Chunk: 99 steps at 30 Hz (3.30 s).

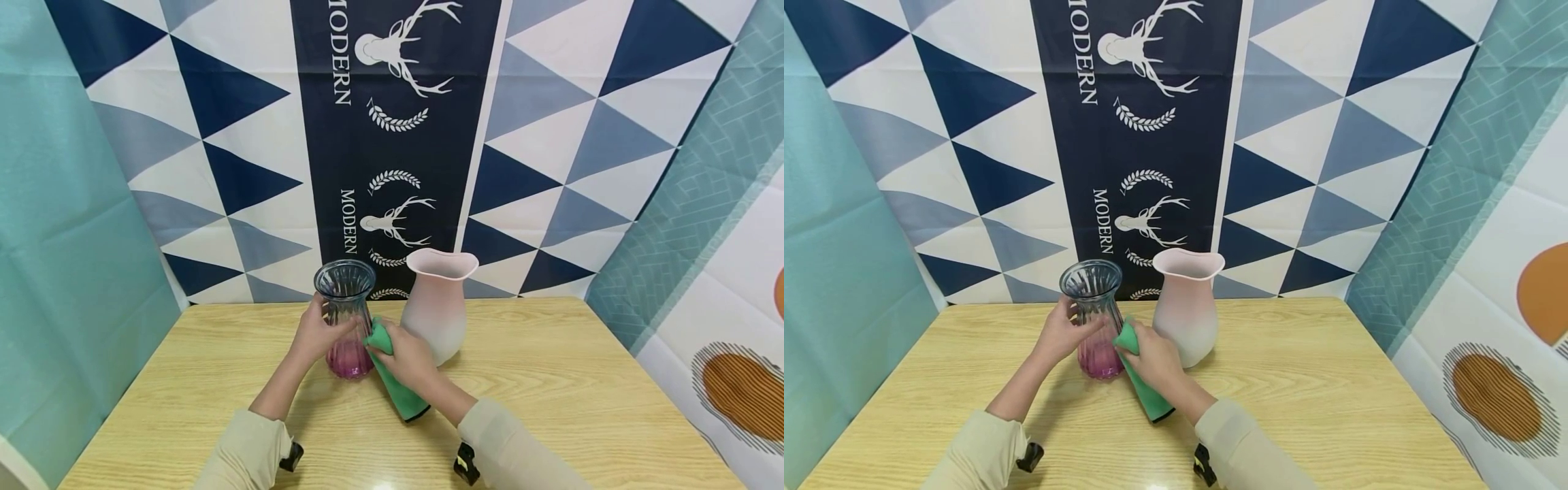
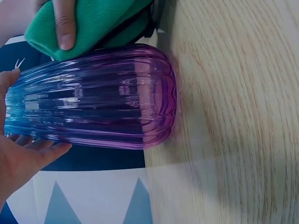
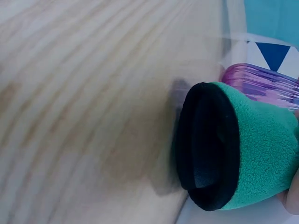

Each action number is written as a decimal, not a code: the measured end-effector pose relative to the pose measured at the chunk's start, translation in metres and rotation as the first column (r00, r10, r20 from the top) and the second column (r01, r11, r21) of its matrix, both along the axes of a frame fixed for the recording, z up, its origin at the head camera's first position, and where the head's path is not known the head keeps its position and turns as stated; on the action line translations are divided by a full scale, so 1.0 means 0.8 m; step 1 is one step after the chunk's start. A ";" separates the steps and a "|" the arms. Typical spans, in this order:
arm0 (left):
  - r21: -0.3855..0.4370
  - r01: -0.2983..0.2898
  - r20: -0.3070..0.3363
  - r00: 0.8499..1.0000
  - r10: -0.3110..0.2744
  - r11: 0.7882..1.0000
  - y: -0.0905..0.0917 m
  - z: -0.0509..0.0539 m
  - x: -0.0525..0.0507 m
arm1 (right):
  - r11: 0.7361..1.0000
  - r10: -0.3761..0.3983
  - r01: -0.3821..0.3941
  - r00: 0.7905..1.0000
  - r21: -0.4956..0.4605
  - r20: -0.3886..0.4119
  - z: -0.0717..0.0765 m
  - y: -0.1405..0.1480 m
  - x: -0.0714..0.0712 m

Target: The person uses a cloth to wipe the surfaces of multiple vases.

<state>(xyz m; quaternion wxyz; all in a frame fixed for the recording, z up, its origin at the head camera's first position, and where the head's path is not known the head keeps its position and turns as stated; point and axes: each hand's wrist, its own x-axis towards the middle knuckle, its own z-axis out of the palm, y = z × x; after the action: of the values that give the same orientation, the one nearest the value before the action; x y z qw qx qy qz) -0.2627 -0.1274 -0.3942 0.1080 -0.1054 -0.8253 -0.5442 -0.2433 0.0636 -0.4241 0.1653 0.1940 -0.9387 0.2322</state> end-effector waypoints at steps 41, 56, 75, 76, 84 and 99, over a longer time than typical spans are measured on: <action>-0.002 -0.030 -0.038 0.999 0.030 1.000 -0.003 -0.001 0.008 | 0.984 0.032 -0.050 0.994 0.172 0.105 -0.021 0.004 0.008; 0.031 -0.019 -0.004 1.000 0.019 0.999 -0.004 -0.001 0.005 | 0.998 0.048 -0.050 0.998 0.038 0.035 -0.003 0.006 -0.001; 0.009 0.014 -0.022 1.000 -0.014 1.000 -0.002 0.003 0.007 | 0.982 0.018 -0.048 0.986 -0.184 -0.166 0.050 -0.005 -0.008; 0.008 0.015 -0.022 1.000 -0.015 1.000 -0.002 0.003 0.007 | 0.979 0.018 -0.053 0.984 -0.197 -0.179 0.053 -0.005 -0.008; 0.012 0.016 -0.024 1.000 -0.015 1.000 -0.001 0.002 0.006 | 0.955 0.021 -0.103 0.959 -0.279 -0.282 0.066 -0.002 -0.008; 0.029 0.024 -0.015 1.000 -0.023 0.999 0.000 0.003 0.006 | 0.917 0.010 -0.184 0.898 -0.355 -0.440 0.069 0.002 -0.011</action>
<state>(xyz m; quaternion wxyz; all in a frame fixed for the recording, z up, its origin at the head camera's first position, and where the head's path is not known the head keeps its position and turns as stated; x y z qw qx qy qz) -0.2580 -0.1275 -0.3918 0.1094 -0.1175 -0.8151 -0.5566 -0.2518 0.0651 -0.3686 0.3909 0.2511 -0.8033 0.3727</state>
